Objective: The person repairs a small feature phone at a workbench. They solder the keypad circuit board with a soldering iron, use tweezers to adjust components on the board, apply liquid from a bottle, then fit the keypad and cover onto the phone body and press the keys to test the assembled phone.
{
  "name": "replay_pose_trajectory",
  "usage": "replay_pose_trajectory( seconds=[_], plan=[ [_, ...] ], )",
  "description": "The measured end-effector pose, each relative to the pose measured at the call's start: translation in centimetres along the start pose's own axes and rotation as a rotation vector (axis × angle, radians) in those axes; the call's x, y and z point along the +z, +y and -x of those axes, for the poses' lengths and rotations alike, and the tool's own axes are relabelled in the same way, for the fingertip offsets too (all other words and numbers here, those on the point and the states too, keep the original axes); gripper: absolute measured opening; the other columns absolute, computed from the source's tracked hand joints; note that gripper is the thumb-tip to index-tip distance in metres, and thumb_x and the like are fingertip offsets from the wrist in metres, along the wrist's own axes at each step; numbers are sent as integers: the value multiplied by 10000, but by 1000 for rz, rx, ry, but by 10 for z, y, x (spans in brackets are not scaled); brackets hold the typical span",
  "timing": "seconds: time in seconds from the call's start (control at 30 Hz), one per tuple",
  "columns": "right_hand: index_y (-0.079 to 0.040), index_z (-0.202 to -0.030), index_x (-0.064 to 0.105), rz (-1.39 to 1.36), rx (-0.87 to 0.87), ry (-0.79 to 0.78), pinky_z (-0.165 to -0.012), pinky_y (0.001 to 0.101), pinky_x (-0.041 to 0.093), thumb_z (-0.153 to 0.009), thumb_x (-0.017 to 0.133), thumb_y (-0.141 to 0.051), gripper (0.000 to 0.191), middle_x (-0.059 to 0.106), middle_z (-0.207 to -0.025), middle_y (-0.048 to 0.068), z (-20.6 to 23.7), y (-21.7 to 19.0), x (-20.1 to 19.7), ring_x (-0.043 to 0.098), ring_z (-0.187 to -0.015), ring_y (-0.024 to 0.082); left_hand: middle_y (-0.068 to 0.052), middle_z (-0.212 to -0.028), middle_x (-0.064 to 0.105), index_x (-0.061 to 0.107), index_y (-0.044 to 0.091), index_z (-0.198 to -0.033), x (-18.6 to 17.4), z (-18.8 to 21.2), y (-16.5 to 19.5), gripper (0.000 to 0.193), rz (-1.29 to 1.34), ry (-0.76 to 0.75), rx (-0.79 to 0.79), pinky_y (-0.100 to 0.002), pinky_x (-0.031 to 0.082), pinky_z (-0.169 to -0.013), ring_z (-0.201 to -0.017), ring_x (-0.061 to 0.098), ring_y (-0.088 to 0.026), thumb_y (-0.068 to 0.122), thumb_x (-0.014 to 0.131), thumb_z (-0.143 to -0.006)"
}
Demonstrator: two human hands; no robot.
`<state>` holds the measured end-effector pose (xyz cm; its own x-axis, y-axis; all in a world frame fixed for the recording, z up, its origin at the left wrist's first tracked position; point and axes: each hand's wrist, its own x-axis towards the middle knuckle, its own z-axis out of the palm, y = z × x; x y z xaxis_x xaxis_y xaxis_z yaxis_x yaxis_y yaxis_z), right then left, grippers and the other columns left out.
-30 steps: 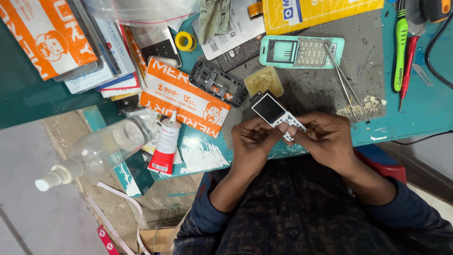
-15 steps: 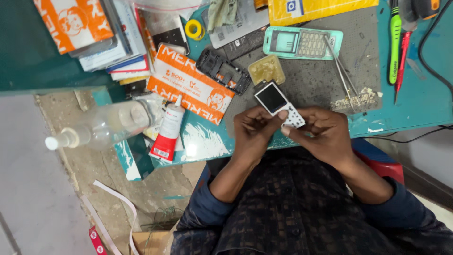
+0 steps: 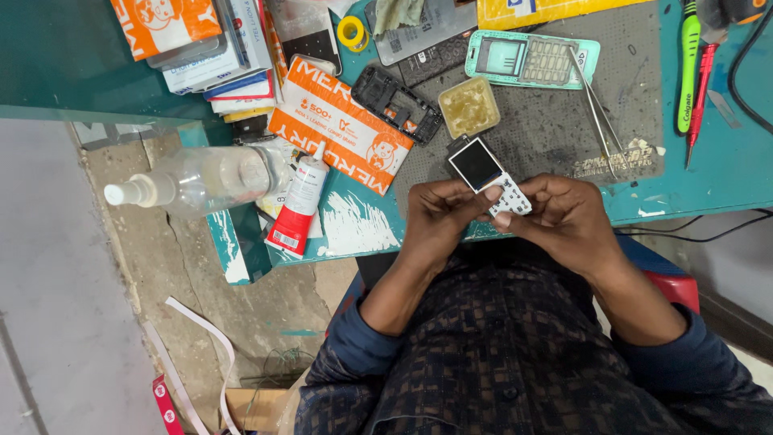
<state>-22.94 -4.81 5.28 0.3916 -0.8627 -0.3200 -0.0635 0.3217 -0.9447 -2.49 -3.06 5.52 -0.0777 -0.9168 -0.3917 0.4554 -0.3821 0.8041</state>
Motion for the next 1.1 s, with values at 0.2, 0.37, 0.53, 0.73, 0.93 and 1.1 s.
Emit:
replay_pose_trajectory(
  seconds=[0.2, 0.37, 0.53, 0.73, 0.93, 1.1],
  plan=[
    [49, -1101, 715, -122, -44, 10, -764, 216, 587, -997, 676, 5, 119, 759, -976, 78, -5, 1, -8, 712, -883, 81, -69, -969, 780, 765, -20, -1058, -2, 0, 1, 135, -6, -57, -10, -268, 595, -773, -848, 711, -84, 72, 759, -960],
    [27, -1239, 673, 102, -254, 124, -868, 250, 603, -964, 724, 0, 281, 742, -1071, 91, 3, -30, 6, 719, -1001, 117, -65, -886, 770, 774, -48, -959, -1, 5, -10, 119, -160, -7, 120, -228, 529, -719, -797, 670, -57, 54, 754, -1015],
    [-13, -1251, 674, 631, -459, 134, -916, 320, 584, -858, 816, -67, 421, 707, -1227, 152, 11, -69, 17, 714, -1110, 231, -33, -874, 749, 764, -46, -960, 3, 9, -13, 101, -135, -48, 126, -209, 496, -677, -794, 624, -20, 40, 744, -1010],
    [-26, -1380, 609, 561, -427, 146, -903, 322, 618, -879, 806, -93, 542, 674, -1305, 164, 5, -87, 26, 728, -1110, 242, -6, -896, 744, 746, -31, -1041, 8, 12, -4, 73, -286, -38, 166, -200, 507, -687, -820, 632, -11, 6, 723, -982],
    [-34, -1374, 622, 688, -454, 168, -878, 340, 616, -867, 862, -104, 565, 689, -1244, 168, -2, -93, 30, 734, -1077, 243, 9, -884, 710, 700, -26, -1025, 9, 18, -8, 95, -417, -50, 228, -208, 554, -749, -848, 638, -8, -20, 745, -942],
    [-4, -1224, 597, 607, -426, 149, -882, 332, 630, -868, 859, -125, 459, 684, -1222, 168, -7, -97, 26, 752, -1075, 251, -12, -943, 717, 676, -30, -1122, -1, 17, -12, 211, -288, -148, 139, -224, 557, -780, -875, 650, -35, -71, 730, -922]
  ],
)
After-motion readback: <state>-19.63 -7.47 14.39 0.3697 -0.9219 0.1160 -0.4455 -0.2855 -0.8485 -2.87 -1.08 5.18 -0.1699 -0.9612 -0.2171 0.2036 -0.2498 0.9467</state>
